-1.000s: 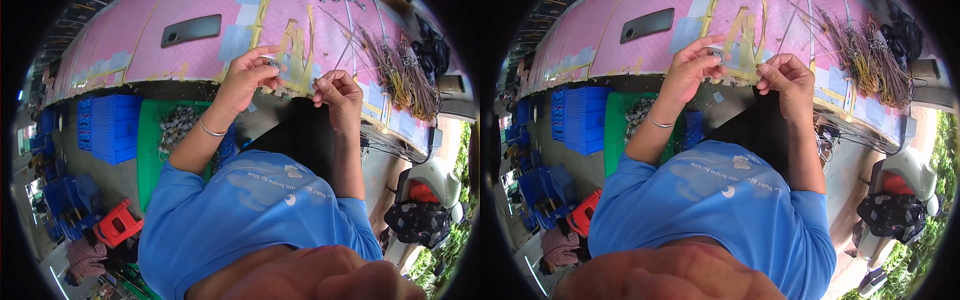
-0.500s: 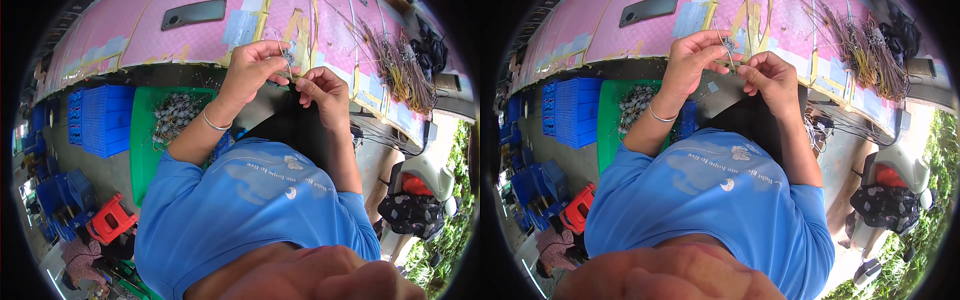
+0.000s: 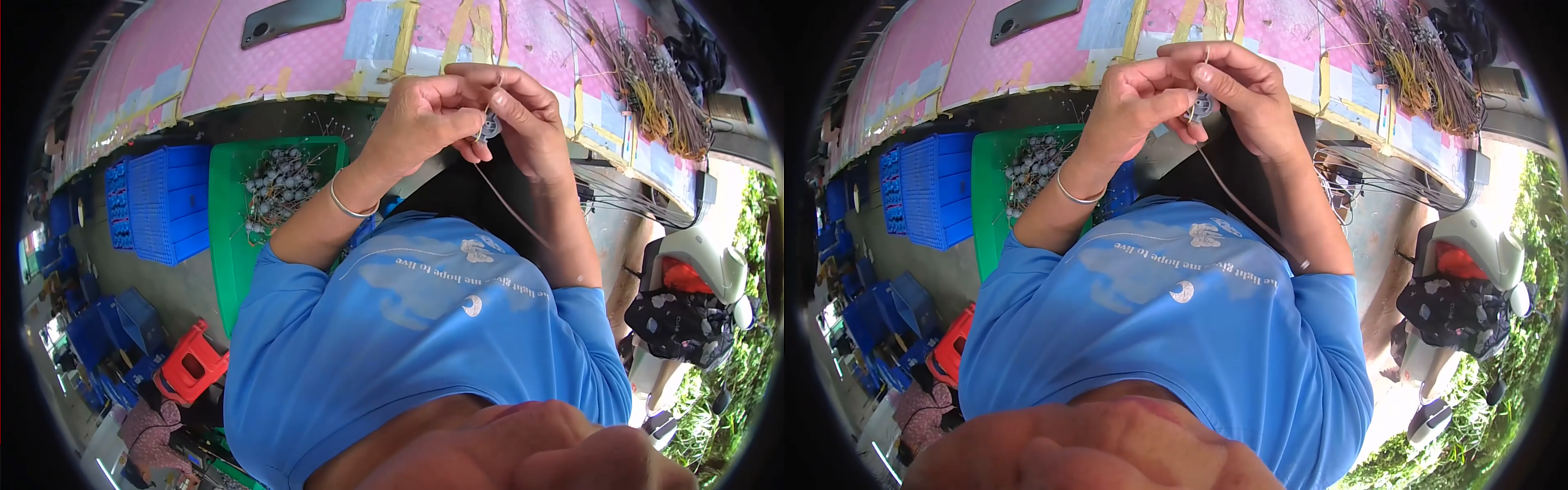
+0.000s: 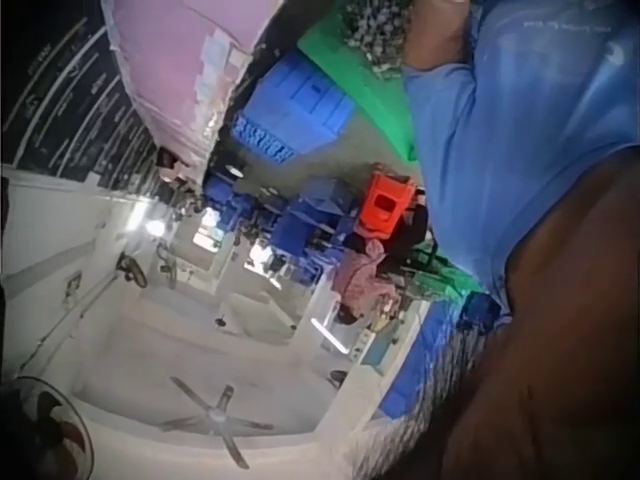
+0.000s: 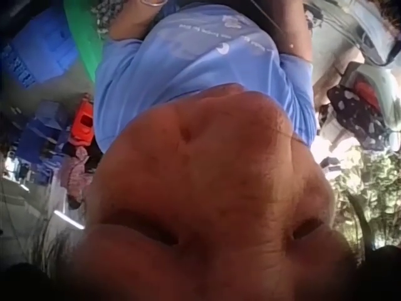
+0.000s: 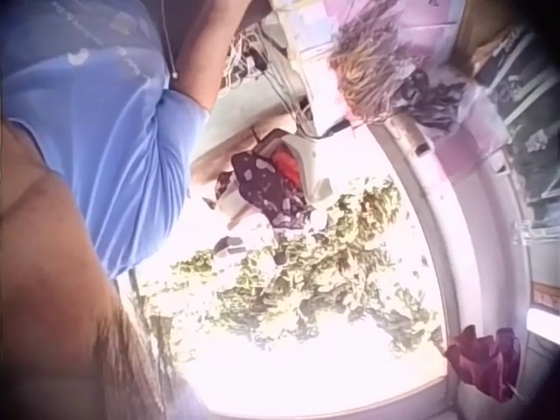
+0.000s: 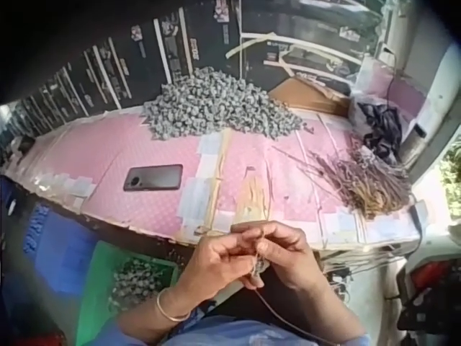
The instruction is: Assembling small electronic components by threading wires and connecting parts on a workbench.
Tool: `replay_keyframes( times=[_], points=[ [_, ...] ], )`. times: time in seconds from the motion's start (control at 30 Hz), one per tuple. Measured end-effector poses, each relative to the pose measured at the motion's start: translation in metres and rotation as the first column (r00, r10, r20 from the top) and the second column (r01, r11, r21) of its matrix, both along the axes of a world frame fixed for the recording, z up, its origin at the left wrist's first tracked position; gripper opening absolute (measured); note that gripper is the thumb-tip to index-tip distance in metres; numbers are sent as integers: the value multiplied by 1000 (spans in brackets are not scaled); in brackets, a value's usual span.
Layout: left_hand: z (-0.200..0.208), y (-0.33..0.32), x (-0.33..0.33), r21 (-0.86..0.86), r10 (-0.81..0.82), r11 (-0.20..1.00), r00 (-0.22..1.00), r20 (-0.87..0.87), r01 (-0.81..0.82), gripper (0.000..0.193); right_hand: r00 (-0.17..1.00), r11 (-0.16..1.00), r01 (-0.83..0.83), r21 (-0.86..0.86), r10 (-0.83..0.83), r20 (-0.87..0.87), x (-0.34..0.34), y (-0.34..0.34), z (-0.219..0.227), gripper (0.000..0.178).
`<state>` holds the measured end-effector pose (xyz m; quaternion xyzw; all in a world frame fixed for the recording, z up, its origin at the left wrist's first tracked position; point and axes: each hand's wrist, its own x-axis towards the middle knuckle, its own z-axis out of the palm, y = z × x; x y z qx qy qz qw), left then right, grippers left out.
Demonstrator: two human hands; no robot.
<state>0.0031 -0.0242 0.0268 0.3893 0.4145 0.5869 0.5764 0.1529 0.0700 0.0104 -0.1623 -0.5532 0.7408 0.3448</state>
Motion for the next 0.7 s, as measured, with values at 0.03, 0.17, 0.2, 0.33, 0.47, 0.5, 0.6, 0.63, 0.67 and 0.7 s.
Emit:
replay_keyframes(
  times=[0.03,0.17,0.2,0.33,0.47,0.5,0.6,0.63,0.67,0.7],
  points=[
    [-1,0,2,-2,-1,1000,1000,0,1,24,996,998,-48,47,51,-73,-1,0,-2,19],
    [-5,1,2,-50,47,998,989,141,-40,20,990,993,110,-33,-113,-90,4,2,-4,18],
    [-5,2,1,-87,54,996,978,201,-37,18,988,990,137,-42,-140,-70,3,1,-2,19],
    [-9,5,6,-67,96,994,970,224,-83,15,988,972,145,-184,-151,-22,0,1,-5,19],
    [-15,7,13,152,147,976,985,88,-159,23,994,933,94,-347,-106,-16,1,10,-14,16],
    [-17,8,14,245,128,959,989,78,-143,27,997,913,48,-405,-67,-34,2,13,-16,15],
    [-20,16,15,263,78,960,994,80,-97,38,996,879,18,-477,-56,-67,0,16,-11,13],
    [-21,20,16,281,75,954,991,109,-103,40,997,853,-14,-521,-27,-72,-1,17,-7,13],
    [-20,20,14,289,72,952,991,109,-101,40,997,857,-12,-514,-29,-72,-4,15,-5,13],
    [-20,23,13,285,66,954,991,114,-96,42,997,861,6,-509,-46,-66,-6,15,-3,14]
  ],
)
